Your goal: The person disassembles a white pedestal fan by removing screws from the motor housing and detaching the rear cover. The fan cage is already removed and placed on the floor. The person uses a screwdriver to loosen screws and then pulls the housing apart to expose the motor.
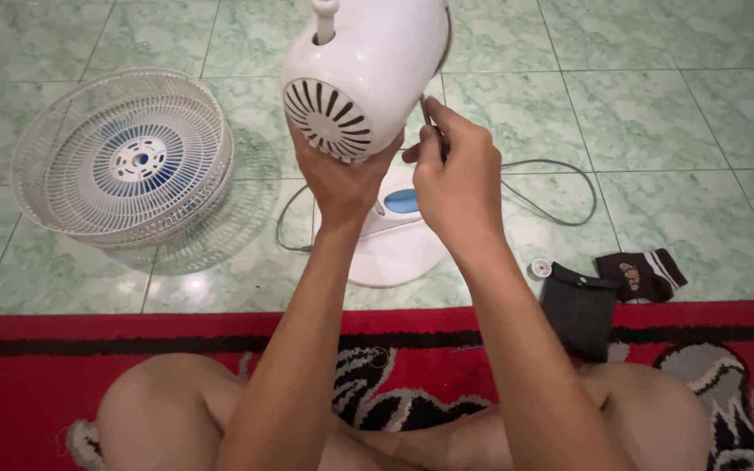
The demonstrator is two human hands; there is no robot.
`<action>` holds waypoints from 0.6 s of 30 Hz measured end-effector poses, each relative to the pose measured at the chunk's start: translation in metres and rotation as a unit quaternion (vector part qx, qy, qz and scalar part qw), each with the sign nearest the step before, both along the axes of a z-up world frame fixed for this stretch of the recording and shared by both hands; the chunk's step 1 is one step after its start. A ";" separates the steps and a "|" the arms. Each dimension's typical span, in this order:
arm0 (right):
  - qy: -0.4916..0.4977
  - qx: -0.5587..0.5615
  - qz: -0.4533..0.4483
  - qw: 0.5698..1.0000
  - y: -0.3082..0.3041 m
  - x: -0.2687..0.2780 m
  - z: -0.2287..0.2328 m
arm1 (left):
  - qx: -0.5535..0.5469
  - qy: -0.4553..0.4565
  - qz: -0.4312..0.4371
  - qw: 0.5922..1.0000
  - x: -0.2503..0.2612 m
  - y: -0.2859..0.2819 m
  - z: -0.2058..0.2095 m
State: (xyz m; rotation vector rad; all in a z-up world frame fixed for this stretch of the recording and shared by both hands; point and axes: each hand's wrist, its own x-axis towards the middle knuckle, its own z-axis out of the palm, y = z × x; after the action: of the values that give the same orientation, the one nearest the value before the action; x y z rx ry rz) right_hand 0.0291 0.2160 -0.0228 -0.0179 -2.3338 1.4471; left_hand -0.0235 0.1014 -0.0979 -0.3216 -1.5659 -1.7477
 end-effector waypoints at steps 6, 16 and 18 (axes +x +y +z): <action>0.069 0.088 0.002 0.994 0.002 -0.008 -0.006 | 0.018 0.004 -0.010 1.000 0.005 0.003 0.001; -0.148 -0.379 0.018 0.913 -0.011 -0.020 0.002 | -0.006 0.013 0.026 1.000 0.005 0.003 -0.001; -0.125 -0.299 0.032 0.945 -0.002 -0.023 -0.002 | -0.005 0.020 0.027 0.999 0.004 0.004 -0.004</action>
State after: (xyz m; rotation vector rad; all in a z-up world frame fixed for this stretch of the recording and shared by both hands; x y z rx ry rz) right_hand 0.0063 0.2141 -0.0243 -0.3118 -1.9874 2.2458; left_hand -0.0199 0.1059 -0.1022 -0.3147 -1.5423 -1.6833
